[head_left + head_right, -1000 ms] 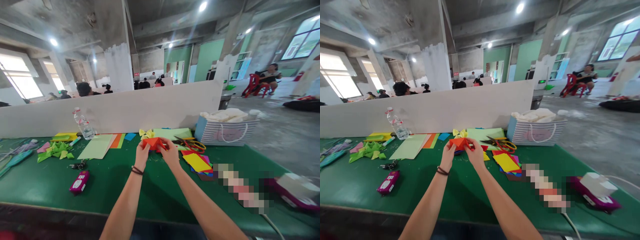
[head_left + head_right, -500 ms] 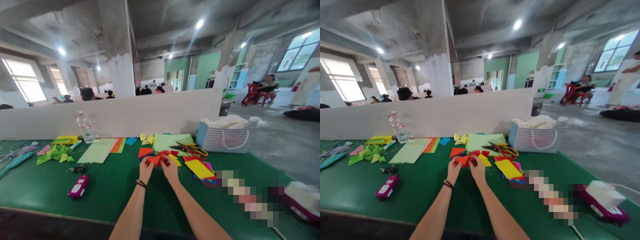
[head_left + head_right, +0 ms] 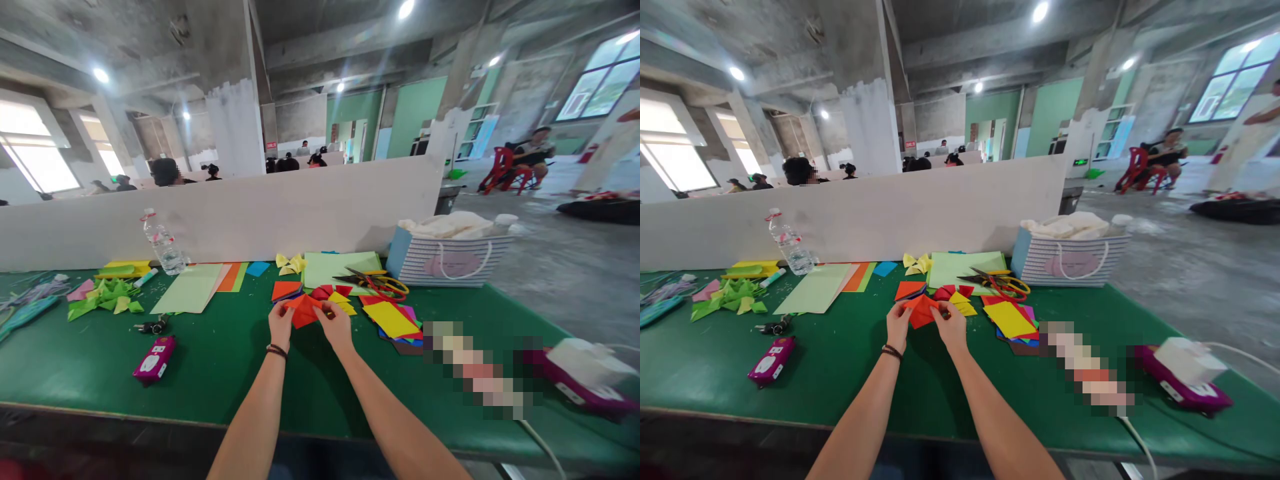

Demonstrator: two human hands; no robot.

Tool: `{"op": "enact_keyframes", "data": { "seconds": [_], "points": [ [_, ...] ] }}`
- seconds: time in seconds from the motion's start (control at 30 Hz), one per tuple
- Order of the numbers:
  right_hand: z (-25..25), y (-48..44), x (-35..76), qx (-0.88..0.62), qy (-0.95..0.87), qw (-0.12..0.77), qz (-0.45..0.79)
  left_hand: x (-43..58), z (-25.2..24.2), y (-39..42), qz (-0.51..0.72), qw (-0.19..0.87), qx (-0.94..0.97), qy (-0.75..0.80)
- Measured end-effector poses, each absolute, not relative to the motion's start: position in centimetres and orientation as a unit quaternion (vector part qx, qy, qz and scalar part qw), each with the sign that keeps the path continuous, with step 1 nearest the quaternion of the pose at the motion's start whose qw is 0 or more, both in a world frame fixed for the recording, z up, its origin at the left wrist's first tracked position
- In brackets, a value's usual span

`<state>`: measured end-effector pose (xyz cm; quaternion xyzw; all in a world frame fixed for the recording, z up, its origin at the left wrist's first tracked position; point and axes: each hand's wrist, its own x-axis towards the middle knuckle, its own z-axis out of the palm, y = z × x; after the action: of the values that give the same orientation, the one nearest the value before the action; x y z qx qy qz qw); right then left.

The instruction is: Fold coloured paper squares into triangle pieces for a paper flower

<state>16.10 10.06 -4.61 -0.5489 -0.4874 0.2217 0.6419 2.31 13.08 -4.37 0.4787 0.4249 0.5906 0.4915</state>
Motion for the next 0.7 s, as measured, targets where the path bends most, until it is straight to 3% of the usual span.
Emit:
{"op": "enact_keyframes", "data": {
  "seconds": [0.33,0.7],
  "points": [
    [-5.5,10.7,17.0,-0.557,-0.482,0.634,0.236,2.9,-4.1,12.7,0.534,0.604,0.437,0.400],
    [-5.8,11.4,17.2,-0.532,-0.473,0.646,0.276,3.2,-4.5,12.7,0.552,0.572,0.464,0.392]
  ]
}}
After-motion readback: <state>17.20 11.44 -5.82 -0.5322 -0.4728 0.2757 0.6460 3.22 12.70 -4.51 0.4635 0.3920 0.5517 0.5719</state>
